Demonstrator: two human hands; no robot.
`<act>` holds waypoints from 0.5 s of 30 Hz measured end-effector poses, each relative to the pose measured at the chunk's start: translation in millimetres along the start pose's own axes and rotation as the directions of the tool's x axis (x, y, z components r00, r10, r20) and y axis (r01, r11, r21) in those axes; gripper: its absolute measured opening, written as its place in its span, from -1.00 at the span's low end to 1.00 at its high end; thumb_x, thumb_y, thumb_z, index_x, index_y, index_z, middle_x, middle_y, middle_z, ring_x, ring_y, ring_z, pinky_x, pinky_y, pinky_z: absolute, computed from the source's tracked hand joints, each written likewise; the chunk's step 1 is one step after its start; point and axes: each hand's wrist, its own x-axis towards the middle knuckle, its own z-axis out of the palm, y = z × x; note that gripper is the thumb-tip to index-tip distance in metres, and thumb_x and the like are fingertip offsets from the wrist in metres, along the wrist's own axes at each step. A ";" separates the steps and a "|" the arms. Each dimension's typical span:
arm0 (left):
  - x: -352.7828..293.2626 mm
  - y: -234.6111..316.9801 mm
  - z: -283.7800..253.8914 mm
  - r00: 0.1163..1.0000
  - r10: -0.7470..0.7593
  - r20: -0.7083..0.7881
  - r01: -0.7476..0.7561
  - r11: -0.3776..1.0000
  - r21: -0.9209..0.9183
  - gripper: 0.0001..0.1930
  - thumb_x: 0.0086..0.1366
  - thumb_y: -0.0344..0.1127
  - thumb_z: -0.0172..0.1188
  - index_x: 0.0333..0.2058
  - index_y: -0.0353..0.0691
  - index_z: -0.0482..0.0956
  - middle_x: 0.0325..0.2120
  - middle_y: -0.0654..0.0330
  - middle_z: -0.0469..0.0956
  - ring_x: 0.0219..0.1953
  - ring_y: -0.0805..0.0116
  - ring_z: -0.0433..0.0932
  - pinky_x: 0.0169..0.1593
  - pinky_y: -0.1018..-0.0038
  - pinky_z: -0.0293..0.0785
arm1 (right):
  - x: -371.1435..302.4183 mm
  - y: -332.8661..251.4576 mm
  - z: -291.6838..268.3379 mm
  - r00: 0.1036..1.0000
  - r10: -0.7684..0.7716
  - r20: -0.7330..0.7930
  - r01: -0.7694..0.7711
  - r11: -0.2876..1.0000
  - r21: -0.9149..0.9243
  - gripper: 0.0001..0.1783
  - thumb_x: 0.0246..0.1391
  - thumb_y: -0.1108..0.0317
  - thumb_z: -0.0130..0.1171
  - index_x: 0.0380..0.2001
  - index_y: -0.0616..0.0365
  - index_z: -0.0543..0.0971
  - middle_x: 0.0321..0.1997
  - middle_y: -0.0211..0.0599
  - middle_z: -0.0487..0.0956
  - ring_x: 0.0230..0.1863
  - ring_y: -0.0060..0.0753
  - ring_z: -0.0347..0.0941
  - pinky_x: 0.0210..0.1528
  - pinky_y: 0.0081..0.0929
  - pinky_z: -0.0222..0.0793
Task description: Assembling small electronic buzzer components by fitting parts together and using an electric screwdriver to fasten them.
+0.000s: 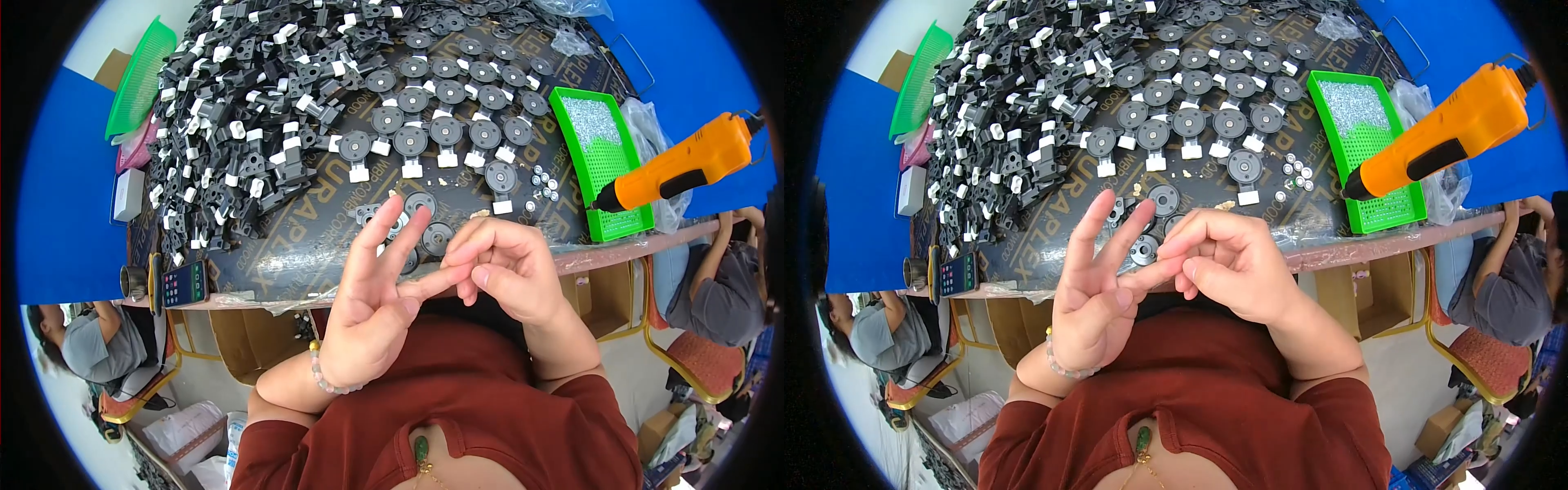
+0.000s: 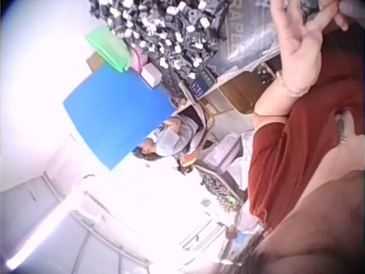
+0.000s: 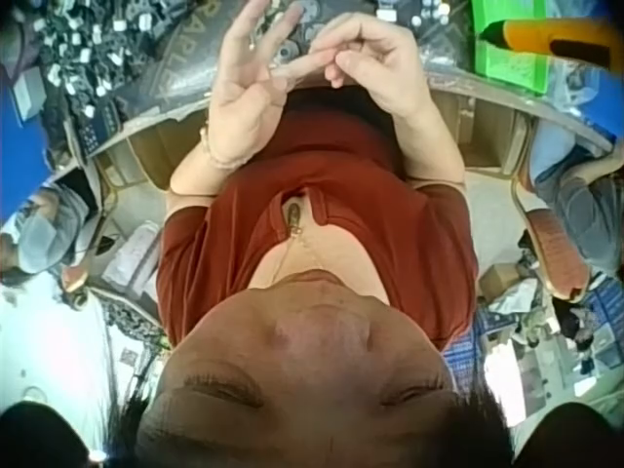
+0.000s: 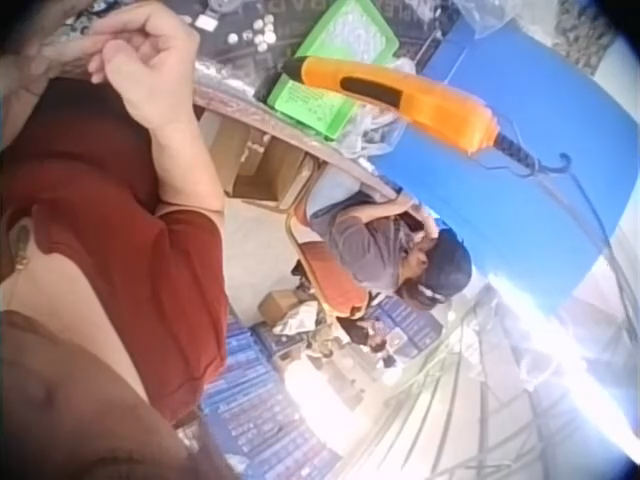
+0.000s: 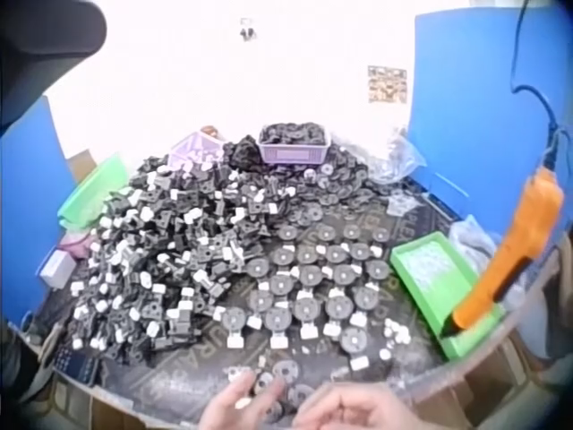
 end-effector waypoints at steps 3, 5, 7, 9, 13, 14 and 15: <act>-0.2 0.4 1.5 1.000 0.001 -0.005 -0.001 1.000 0.009 -0.05 0.15 -0.79 -0.21 0.49 -0.05 -0.27 0.49 -0.05 -0.22 0.33 -0.25 0.30 0.36 0.05 0.25 | 0.1 -1.5 1.0 1.000 0.015 -0.006 -0.015 1.000 -0.006 -0.76 0.12 0.68 0.00 -0.18 0.37 0.58 -0.15 -0.22 0.54 -0.32 -0.55 0.51 -0.29 -0.57 0.51; -0.4 -0.5 2.7 1.000 -0.003 -0.019 0.003 1.000 0.012 -0.05 0.15 -0.79 -0.20 0.49 -0.06 -0.27 0.50 -0.04 -0.23 0.34 -0.23 0.29 0.36 0.04 0.25 | -0.3 -1.1 1.3 1.000 0.011 -0.019 -0.012 0.998 -0.060 -0.79 0.13 0.67 0.01 -0.20 0.37 0.57 -0.15 -0.24 0.54 -0.31 -0.57 0.51 -0.29 -0.58 0.51; -1.5 -1.9 3.5 0.998 0.012 -0.055 -0.008 0.997 0.073 -0.05 0.14 -0.79 -0.19 0.48 -0.07 -0.26 0.50 -0.03 -0.25 0.35 -0.20 0.28 0.36 0.03 0.26 | 0.7 1.9 5.9 0.999 -0.021 -0.044 0.017 0.996 -0.083 -0.82 0.13 0.67 0.05 -0.21 0.36 0.58 -0.18 -0.26 0.54 -0.32 -0.58 0.51 -0.29 -0.59 0.50; -0.2 -3.5 3.2 0.999 0.021 -0.028 -0.018 0.993 0.113 -0.05 0.14 -0.79 -0.19 0.48 -0.08 -0.25 0.50 -0.03 -0.25 0.36 -0.19 0.28 0.35 0.03 0.26 | 1.3 3.7 5.9 0.996 -0.053 -0.067 0.046 0.993 -0.106 -0.84 0.14 0.67 0.08 -0.22 0.35 0.58 -0.21 -0.28 0.55 -0.32 -0.60 0.50 -0.29 -0.60 0.50; 2.2 -4.7 0.4 0.998 0.059 0.032 -0.062 0.994 0.093 -0.07 0.16 -0.79 -0.19 0.48 -0.09 -0.24 0.50 -0.04 -0.25 0.34 -0.21 0.30 0.36 0.05 0.26 | 3.3 -0.7 1.5 0.998 0.039 -0.048 -0.044 0.992 -0.120 -0.84 0.27 0.45 0.11 -0.25 0.35 0.60 -0.28 -0.28 0.57 -0.37 -0.58 0.51 -0.31 -0.59 0.51; 2.2 -3.5 0.6 0.998 0.059 0.032 -0.062 0.994 0.092 -0.07 0.16 -0.79 -0.19 0.48 -0.09 -0.24 0.50 -0.04 -0.25 0.34 -0.21 0.30 0.36 0.05 0.26 | 3.9 -3.2 1.2 0.992 0.106 -0.065 -0.103 0.993 0.059 -0.77 0.30 0.36 0.10 -0.26 0.35 0.61 -0.29 -0.27 0.58 -0.38 -0.57 0.51 -0.33 -0.58 0.51; 2.1 -1.6 1.1 0.999 0.031 0.022 -0.032 0.999 0.035 -0.07 0.16 -0.79 -0.20 0.48 -0.09 -0.25 0.49 -0.06 -0.23 0.33 -0.24 0.31 0.36 0.05 0.26 | 3.9 -3.7 -1.1 0.995 0.096 -0.041 -0.093 0.993 0.067 -0.66 0.34 0.26 0.05 -0.25 0.38 0.61 -0.27 -0.23 0.59 -0.39 -0.53 0.52 -0.32 -0.55 0.53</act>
